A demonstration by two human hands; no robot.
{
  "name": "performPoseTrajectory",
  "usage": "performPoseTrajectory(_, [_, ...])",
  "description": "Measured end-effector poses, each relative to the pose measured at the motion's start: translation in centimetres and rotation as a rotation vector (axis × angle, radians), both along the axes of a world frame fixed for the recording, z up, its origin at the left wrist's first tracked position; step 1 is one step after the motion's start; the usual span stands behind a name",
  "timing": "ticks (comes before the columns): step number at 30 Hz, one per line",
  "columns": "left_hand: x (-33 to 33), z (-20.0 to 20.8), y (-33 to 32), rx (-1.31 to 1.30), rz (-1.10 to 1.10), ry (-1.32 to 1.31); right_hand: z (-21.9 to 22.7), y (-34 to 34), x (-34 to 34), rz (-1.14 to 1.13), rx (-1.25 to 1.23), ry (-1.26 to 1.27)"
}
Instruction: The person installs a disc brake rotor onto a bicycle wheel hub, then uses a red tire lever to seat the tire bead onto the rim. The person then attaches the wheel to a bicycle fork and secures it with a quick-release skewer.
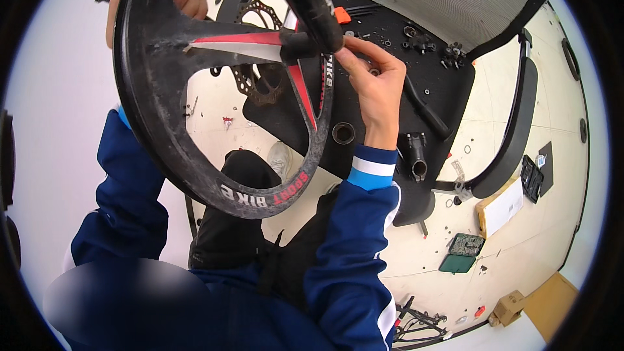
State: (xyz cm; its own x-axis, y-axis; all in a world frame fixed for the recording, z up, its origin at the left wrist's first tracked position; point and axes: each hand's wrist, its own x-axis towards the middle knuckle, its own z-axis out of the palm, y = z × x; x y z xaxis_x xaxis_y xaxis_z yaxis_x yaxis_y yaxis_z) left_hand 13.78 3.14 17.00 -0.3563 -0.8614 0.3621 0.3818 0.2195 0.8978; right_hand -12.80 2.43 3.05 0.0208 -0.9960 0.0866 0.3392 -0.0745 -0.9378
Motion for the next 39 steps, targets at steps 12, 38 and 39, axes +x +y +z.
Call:
performPoseTrajectory(12, [0.5, -0.7, 0.0, -0.107, 0.140, -0.026, 0.9, 0.4, 1.3, 0.119, -0.135, 0.014])
performPoseTrajectory(38, [1.7, -0.7, -0.8, -0.023, 0.110, 0.057, 0.2, 0.1, 2.1, 0.018, -0.139, -0.085])
performPoseTrajectory(39, [1.9, -0.7, -1.0, -0.030, 0.070, 0.066, 0.2, 0.0, 2.0, 0.024, -0.162, -0.084])
